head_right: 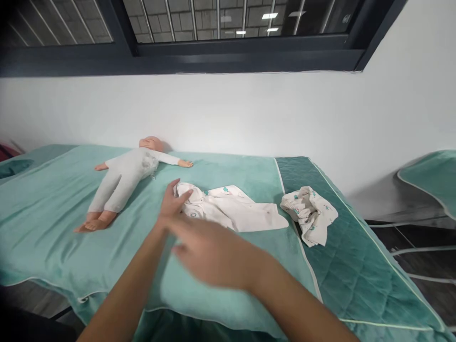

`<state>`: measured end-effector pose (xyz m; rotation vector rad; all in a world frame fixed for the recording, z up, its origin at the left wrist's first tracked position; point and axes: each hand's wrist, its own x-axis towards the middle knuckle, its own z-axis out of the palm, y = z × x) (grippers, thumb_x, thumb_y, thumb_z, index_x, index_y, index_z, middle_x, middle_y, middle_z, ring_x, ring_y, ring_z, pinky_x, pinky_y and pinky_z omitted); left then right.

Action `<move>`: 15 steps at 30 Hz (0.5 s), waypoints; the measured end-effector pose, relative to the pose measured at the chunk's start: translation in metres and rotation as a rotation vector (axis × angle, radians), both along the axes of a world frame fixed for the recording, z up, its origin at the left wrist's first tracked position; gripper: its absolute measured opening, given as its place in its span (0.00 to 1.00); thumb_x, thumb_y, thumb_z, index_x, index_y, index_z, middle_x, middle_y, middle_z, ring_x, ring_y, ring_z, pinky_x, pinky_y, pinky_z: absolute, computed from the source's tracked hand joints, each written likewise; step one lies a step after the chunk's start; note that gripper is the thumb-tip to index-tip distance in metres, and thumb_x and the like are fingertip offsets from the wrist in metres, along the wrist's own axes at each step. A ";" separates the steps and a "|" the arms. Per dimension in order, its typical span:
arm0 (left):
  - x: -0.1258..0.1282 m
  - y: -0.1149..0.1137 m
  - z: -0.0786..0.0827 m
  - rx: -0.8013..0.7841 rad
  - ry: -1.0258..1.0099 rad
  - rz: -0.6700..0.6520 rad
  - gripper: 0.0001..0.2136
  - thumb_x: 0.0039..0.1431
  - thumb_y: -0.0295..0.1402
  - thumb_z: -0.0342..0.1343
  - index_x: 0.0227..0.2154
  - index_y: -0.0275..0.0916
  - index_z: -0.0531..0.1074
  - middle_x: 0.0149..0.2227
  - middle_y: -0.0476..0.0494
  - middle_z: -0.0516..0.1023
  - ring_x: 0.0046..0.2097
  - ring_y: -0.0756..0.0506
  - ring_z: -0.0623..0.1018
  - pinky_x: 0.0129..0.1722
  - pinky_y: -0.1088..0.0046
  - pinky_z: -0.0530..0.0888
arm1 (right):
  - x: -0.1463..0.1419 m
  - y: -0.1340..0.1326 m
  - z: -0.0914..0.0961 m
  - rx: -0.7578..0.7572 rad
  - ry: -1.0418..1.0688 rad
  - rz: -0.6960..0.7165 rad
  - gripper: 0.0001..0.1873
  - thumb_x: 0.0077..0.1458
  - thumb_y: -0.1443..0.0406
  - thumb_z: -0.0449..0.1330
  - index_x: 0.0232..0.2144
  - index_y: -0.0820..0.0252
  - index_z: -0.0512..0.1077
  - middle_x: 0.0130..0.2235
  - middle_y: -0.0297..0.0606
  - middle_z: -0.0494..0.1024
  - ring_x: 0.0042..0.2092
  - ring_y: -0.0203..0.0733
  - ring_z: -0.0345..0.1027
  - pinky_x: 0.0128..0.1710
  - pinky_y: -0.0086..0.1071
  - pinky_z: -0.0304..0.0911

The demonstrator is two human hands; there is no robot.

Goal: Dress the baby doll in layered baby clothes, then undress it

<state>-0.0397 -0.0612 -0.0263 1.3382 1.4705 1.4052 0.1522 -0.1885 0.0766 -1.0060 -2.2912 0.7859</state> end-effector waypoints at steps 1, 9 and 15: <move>-0.006 -0.003 0.007 -0.031 0.105 -0.107 0.30 0.46 0.38 0.67 0.54 0.42 0.67 0.50 0.42 0.73 0.50 0.41 0.74 0.50 0.66 0.69 | 0.002 0.011 -0.011 0.021 -0.032 -0.064 0.24 0.63 0.67 0.51 0.60 0.50 0.65 0.58 0.37 0.73 0.59 0.46 0.65 0.59 0.41 0.60; -0.027 -0.035 0.051 0.190 0.414 -0.391 0.01 0.51 0.29 0.57 0.26 0.41 0.73 0.28 0.49 0.74 0.32 0.46 0.71 0.32 0.73 0.65 | 0.002 0.089 -0.089 0.029 -0.180 -0.358 0.21 0.60 0.61 0.61 0.54 0.56 0.68 0.51 0.42 0.74 0.49 0.46 0.69 0.45 0.36 0.62; -0.024 -0.044 0.104 0.449 0.428 -0.260 0.05 0.51 0.26 0.56 0.31 0.41 0.74 0.35 0.47 0.77 0.38 0.44 0.73 0.37 0.72 0.66 | 0.004 0.111 -0.036 0.135 -0.187 -0.308 0.10 0.57 0.56 0.63 0.34 0.56 0.72 0.38 0.34 0.75 0.39 0.39 0.66 0.36 0.31 0.56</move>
